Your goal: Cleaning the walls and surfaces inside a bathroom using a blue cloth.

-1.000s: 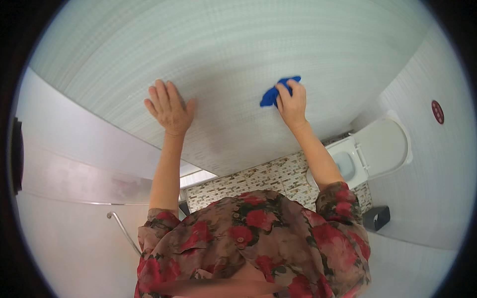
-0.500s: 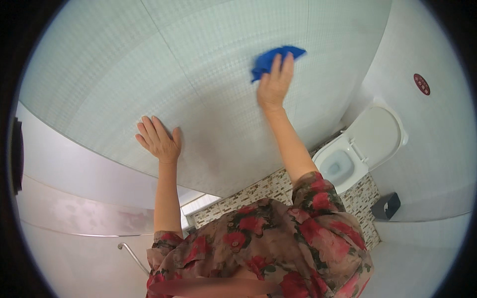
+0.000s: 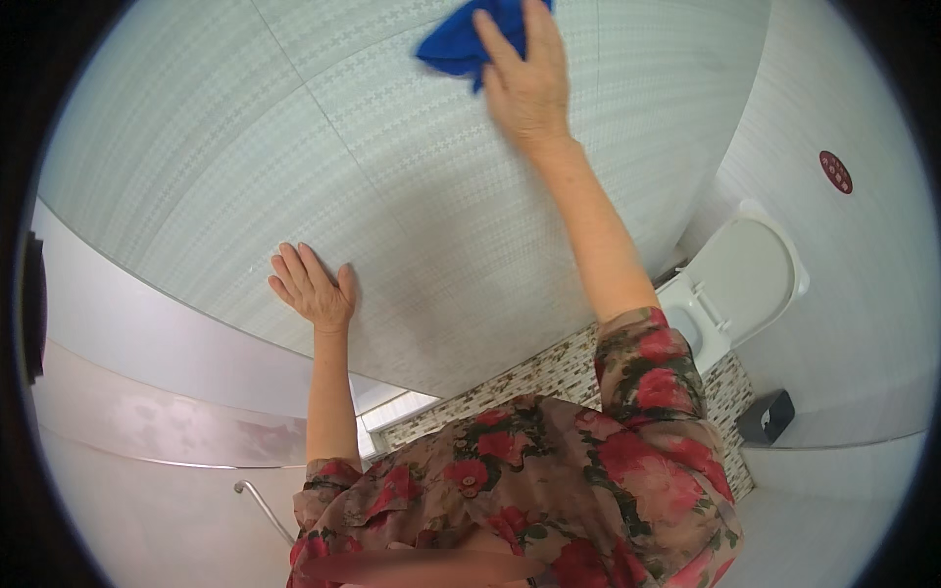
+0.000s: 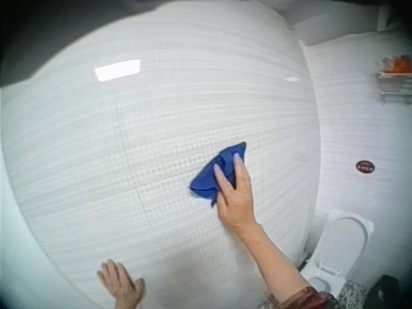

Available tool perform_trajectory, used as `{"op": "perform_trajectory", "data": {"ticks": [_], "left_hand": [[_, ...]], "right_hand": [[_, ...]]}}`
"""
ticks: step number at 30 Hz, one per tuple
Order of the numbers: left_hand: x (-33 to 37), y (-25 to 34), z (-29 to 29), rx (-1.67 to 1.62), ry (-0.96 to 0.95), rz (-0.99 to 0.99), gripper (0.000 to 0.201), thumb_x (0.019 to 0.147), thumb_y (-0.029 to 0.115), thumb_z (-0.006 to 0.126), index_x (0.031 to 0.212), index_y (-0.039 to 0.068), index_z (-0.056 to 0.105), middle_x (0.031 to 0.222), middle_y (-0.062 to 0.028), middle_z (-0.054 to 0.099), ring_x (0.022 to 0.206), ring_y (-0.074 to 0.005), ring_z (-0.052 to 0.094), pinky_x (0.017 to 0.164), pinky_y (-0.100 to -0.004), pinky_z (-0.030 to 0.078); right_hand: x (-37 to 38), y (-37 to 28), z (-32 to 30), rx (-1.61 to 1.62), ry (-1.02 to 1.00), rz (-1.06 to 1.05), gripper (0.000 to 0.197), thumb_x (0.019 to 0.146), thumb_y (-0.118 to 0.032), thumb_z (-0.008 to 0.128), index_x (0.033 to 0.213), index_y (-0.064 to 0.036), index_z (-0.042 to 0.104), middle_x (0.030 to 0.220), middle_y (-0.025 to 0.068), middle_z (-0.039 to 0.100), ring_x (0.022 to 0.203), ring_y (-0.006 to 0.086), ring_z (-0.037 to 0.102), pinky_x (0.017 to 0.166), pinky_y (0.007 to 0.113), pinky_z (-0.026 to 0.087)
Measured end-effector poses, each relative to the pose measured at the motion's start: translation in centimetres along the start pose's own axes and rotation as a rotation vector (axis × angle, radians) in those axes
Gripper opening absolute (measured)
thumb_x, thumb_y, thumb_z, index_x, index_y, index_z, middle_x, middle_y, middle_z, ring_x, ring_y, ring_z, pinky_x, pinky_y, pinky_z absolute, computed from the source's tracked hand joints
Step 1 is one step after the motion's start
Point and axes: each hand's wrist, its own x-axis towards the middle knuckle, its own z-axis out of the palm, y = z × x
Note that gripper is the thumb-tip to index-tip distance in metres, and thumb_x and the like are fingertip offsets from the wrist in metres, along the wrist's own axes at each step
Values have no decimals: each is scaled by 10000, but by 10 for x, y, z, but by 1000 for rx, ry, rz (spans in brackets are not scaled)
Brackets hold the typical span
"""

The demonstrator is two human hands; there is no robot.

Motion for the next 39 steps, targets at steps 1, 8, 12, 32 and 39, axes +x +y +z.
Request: {"op": "perform_trajectory", "data": {"ticks": [1,8,12,32,39], "left_hand": [[5,4,3,-8,17,6,638,945,432,456,1318,-85,489,1446,-273,406,1427,-386,258,1175,-497,71],[4,7,2,24,0,-30,643,964,492,412,1292,-49,524,1443,-246,421,1416,-395,274,1171,-520,81],[-3,4,1,38,-29,-44,653,959,504,421,1308,-39,513,1459,-243,403,1423,-394,258,1170,-522,72],[-10,-2,6,19,28,-39,718,934,585,403,1335,-3,499,1484,-227,373,1438,-392,221,1175,-500,40],[-1,-14,-9,-98,-33,6,753,944,572,396,1364,-50,460,1487,-263,346,1414,-435,238,1139,-534,92]], "right_hand": [[-5,19,-9,-20,5,-25,513,766,3,605,1267,-103,618,1443,261,388,1306,410,417,1088,442,356],[-76,31,-31,14,-245,-89,531,714,83,584,1214,-83,647,1429,264,404,1314,418,416,1095,448,370],[-103,1,-31,227,-340,-186,482,700,56,602,1145,-110,683,1384,177,475,1269,364,469,1040,459,421],[-277,-86,13,430,-733,-649,228,882,-223,604,1090,-164,676,1398,-54,520,1287,95,451,1107,348,333],[-298,-99,5,415,-817,-618,269,891,-231,599,1135,-137,662,1420,-33,501,1294,111,451,1092,370,347]]}}
